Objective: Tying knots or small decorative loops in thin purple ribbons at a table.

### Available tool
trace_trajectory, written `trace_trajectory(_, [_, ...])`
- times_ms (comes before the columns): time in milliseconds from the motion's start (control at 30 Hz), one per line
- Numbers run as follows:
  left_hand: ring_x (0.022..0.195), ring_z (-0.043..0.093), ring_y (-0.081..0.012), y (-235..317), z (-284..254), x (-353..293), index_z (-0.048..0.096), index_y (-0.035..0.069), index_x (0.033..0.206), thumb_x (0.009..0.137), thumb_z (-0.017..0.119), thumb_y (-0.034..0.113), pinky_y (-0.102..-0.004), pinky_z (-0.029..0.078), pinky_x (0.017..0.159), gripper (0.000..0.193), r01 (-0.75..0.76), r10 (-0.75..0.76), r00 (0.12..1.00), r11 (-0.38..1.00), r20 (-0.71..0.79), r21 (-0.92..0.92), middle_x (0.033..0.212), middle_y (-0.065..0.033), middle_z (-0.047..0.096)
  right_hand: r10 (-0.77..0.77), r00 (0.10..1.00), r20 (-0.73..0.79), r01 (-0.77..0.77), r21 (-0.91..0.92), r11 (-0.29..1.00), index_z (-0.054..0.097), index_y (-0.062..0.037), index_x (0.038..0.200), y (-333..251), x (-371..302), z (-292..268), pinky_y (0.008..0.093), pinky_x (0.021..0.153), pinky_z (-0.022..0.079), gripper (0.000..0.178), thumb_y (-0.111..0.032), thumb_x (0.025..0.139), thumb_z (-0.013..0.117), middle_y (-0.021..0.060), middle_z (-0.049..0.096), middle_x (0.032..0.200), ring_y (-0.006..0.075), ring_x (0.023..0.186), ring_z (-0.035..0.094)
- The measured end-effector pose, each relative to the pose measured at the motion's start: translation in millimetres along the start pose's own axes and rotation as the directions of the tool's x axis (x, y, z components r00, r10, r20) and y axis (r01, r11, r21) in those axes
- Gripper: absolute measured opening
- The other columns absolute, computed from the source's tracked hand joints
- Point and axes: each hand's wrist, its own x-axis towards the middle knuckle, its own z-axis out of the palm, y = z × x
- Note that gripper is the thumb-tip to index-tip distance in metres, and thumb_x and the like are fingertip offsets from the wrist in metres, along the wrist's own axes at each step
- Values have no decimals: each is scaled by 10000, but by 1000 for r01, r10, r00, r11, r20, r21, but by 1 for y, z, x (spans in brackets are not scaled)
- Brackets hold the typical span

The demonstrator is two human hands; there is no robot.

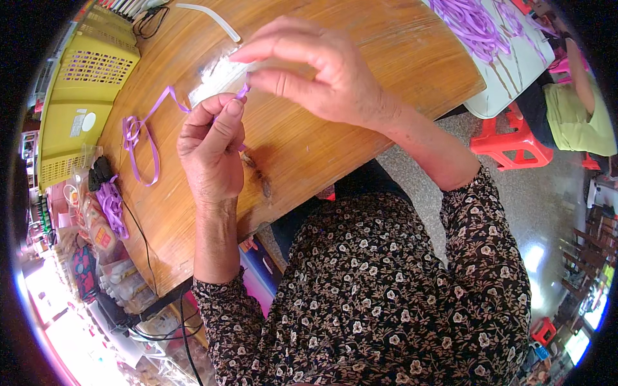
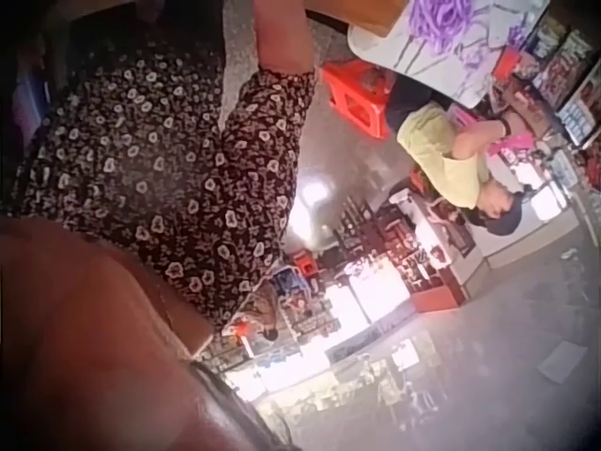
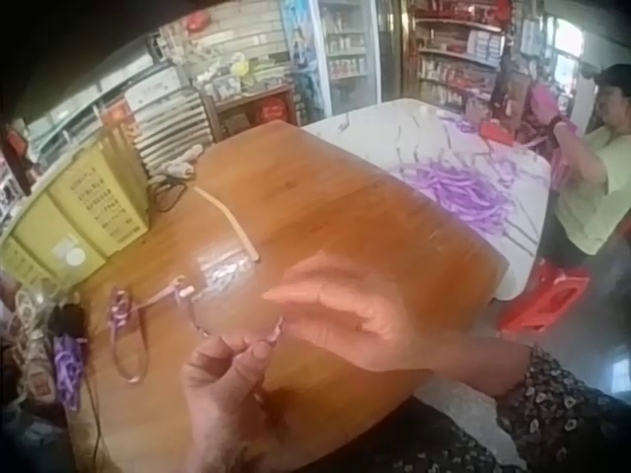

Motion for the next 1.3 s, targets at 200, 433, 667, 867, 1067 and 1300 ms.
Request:
trace_trajectory(200, [765,545,-68,2,1,-1,646,-6,899,800,653,-19,-186,435,705,100,6,-6,1000,1000,0,-27,836,-19,627,-174,949,265,257,-323,911,652,-76,1007,-7,6,-4,315,745,475,279,-132,739,708,60,613,919,232,858,587])
trace_trajectory(433, [702,516,-35,4,1,-1,658,5,861,782,674,-14,-165,411,638,82,-23,34,996,991,-83,132,784,9,614,-794,500,346,827,-463,319,633,-34,861,42,23,-13,326,656,396,135,-60,739,682,62,571,810,215,738,542])
trace_trajectory(667, [669,497,-27,6,-5,1,658,9,852,775,684,-2,-162,395,611,82,-13,26,995,990,-94,140,755,22,605,-422,855,303,504,-287,815,634,-49,892,5,23,-25,316,670,410,165,-39,738,689,59,577,837,218,769,551])
trace_trajectory(867, [690,504,-34,4,-2,2,657,11,856,777,681,-2,-165,399,633,84,-18,26,997,995,-78,101,774,16,608,21,973,228,3,-104,995,641,-51,952,3,8,-23,321,700,447,211,-69,746,677,66,594,872,225,803,570])
trace_trajectory(1067, [699,508,-31,3,2,2,647,11,889,797,672,11,-163,402,635,95,7,0,998,992,-55,125,787,20,607,8,956,292,32,-132,991,648,-23,928,10,5,-18,283,690,470,186,-12,744,671,69,613,869,197,797,589])
trace_trajectory(1300, [641,443,-14,-5,3,1,643,14,906,871,613,86,-153,361,571,86,-132,111,989,957,96,258,730,56,549,247,950,189,-285,212,935,624,47,922,1,16,-25,249,719,444,124,63,815,562,97,608,911,157,827,569])
